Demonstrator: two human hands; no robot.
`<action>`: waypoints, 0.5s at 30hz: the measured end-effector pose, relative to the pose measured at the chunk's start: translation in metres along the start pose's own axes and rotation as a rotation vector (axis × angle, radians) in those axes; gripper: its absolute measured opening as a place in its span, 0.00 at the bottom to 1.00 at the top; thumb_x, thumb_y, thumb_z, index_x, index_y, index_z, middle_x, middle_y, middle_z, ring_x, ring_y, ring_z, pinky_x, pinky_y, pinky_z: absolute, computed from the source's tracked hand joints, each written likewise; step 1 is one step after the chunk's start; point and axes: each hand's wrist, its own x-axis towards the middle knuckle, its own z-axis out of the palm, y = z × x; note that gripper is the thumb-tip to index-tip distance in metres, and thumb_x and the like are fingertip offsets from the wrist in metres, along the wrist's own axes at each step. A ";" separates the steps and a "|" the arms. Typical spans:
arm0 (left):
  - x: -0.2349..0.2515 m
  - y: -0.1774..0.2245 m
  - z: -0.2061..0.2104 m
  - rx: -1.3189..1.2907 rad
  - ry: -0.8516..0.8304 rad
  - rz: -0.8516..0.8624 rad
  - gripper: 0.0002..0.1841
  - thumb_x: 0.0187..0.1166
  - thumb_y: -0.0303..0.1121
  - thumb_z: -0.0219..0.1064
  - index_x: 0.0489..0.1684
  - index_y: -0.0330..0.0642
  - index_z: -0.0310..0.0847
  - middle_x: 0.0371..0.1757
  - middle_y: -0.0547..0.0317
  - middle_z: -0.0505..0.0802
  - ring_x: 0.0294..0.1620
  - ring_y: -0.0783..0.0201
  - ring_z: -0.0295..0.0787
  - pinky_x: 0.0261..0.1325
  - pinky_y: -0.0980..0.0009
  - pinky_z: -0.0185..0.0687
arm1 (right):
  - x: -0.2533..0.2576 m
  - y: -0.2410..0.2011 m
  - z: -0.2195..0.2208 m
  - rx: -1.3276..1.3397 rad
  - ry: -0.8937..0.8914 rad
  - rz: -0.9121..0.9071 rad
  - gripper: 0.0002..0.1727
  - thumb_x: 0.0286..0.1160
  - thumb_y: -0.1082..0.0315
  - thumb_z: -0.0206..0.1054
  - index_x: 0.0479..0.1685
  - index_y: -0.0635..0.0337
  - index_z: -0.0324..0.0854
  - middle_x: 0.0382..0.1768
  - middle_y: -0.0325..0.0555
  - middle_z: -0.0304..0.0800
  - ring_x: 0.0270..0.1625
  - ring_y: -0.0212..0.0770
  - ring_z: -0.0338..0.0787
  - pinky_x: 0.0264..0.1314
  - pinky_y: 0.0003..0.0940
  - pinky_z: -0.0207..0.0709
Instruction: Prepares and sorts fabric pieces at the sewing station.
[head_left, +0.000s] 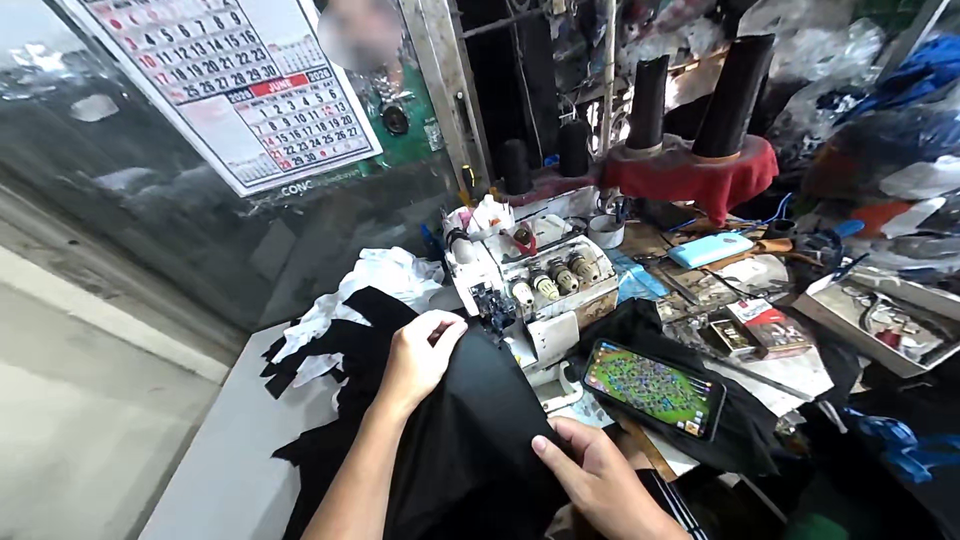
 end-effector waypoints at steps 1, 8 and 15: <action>-0.001 0.001 0.000 0.016 -0.009 -0.003 0.04 0.83 0.37 0.70 0.46 0.51 0.90 0.42 0.71 0.94 0.42 0.78 0.91 0.47 0.75 0.90 | -0.002 0.002 0.001 -0.067 0.044 -0.021 0.13 0.88 0.56 0.64 0.47 0.52 0.90 0.41 0.36 0.94 0.44 0.33 0.93 0.50 0.35 0.90; 0.002 0.021 -0.015 0.048 0.108 0.005 0.07 0.87 0.38 0.66 0.51 0.48 0.87 0.44 0.67 0.92 0.41 0.77 0.89 0.44 0.75 0.88 | 0.013 0.007 0.004 -0.259 0.222 -0.101 0.12 0.79 0.53 0.70 0.44 0.48 0.93 0.73 0.39 0.84 0.77 0.37 0.80 0.76 0.39 0.80; 0.001 0.001 0.012 0.101 -0.007 -0.008 0.06 0.83 0.34 0.69 0.47 0.44 0.90 0.47 0.62 0.93 0.49 0.71 0.91 0.56 0.66 0.90 | 0.009 0.005 -0.004 -0.115 0.084 -0.040 0.11 0.80 0.56 0.72 0.38 0.51 0.92 0.35 0.33 0.95 0.37 0.31 0.93 0.42 0.34 0.92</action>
